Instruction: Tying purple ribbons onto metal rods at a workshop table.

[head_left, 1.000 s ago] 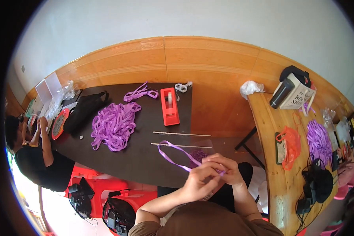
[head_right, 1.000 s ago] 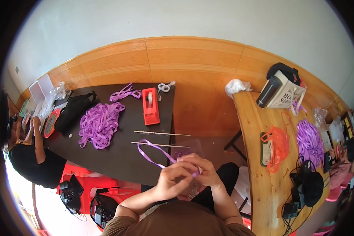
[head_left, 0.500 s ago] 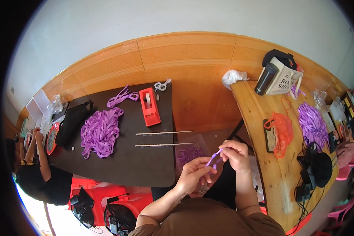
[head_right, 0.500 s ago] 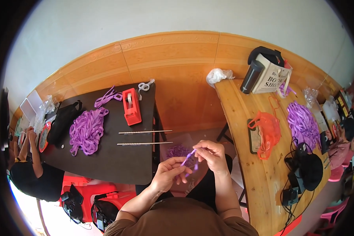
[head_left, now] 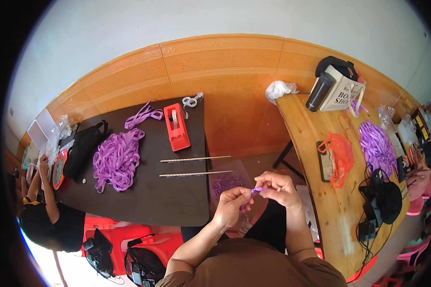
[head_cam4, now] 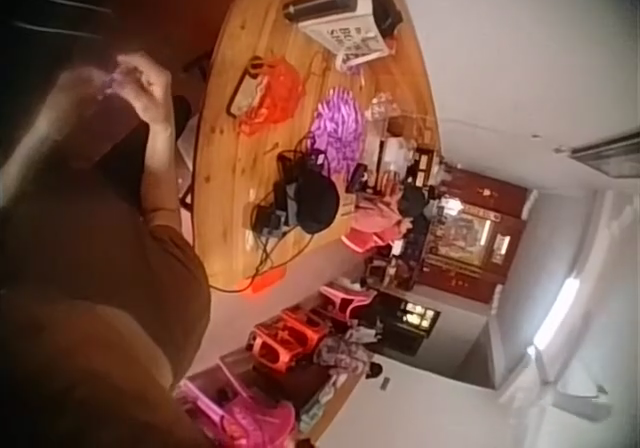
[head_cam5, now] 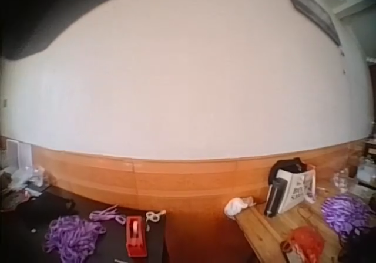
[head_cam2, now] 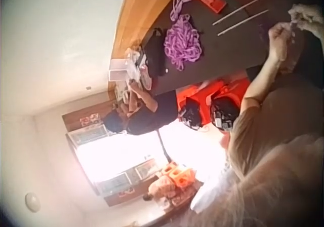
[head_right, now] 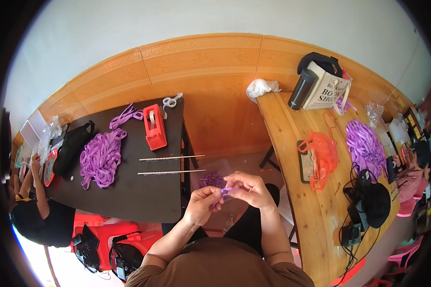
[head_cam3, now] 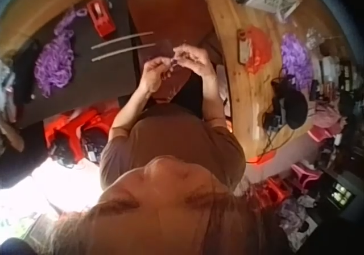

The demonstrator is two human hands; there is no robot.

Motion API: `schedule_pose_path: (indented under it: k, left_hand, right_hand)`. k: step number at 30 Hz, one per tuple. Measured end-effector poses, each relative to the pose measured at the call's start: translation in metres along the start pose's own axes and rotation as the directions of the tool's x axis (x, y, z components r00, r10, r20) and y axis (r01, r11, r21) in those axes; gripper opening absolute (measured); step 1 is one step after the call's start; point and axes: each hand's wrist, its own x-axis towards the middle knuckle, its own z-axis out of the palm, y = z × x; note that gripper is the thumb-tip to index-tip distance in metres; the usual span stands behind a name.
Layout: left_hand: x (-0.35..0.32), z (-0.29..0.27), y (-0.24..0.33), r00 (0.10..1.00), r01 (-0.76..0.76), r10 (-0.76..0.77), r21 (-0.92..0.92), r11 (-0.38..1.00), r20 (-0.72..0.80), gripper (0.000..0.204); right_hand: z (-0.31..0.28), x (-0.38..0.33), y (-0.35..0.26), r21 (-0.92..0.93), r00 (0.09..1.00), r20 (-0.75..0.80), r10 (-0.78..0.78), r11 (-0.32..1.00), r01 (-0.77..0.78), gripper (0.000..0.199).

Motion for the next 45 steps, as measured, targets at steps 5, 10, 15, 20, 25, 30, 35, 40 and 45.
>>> schedule_pose_path:
  k: [5, 10, 15, 20, 25, 30, 35, 40, 45]
  left_hand:
    - [-0.003, 0.000, 0.004, 0.997, 0.065, -0.062, -0.062, 0.996, 0.052, 0.014]
    - [-0.007, -0.001, 0.015, 0.988, 0.122, -0.117, -0.038, 0.992, 0.103, 0.015]
    - [-0.010, -0.005, 0.017, 0.979, 0.115, -0.109, -0.026, 0.993, 0.173, 0.015]
    - [-0.017, -0.003, 0.016, 0.990, 0.048, -0.052, 0.031, 0.998, 0.134, 0.013]
    - [-0.022, 0.010, 0.019, 0.864, -0.459, 0.476, 0.647, 0.608, 0.166, 0.003]
    - [-0.018, 0.013, 0.016, 0.776, -0.511, 0.596, 0.760, 0.403, 0.205, 0.003]
    - [-0.016, 0.005, 0.015, 0.987, -0.157, 0.161, 0.343, 0.926, 0.018, 0.010]
    - [-0.010, -0.009, 0.001, 0.999, 0.032, -0.034, 0.149, 0.988, 0.011, 0.008]
    - [-0.008, -0.014, -0.006, 0.998, 0.052, -0.048, 0.156, 0.986, -0.029, 0.009]
  right_hand:
    - [-0.004, 0.005, 0.009, -0.372, 0.953, 0.188, -0.237, 0.881, 0.292, 0.015]
    - [0.001, 0.005, -0.001, -0.394, 0.961, 0.202, -0.187, 0.883, 0.255, 0.012]
    - [0.004, 0.004, -0.001, -0.386, 0.951, 0.249, -0.181, 0.882, 0.270, 0.011]
    - [0.012, 0.005, 0.000, -0.398, 0.921, 0.271, -0.281, 0.838, 0.372, 0.009]
    - [0.019, 0.004, -0.006, -0.488, 0.920, 0.266, -0.290, 0.782, 0.387, 0.007]
    - [0.012, 0.003, -0.010, -0.477, 0.973, 0.189, -0.130, 0.854, 0.207, 0.020]
    - [-0.004, 0.003, -0.015, -0.457, 0.966, 0.229, -0.116, 0.864, 0.212, 0.029]
    - [-0.007, 0.006, -0.007, -0.600, 0.955, 0.263, -0.135, 0.753, 0.271, 0.024]
    - [-0.020, 0.013, 0.001, -0.679, 0.939, 0.344, -0.016, 0.687, 0.261, 0.008]
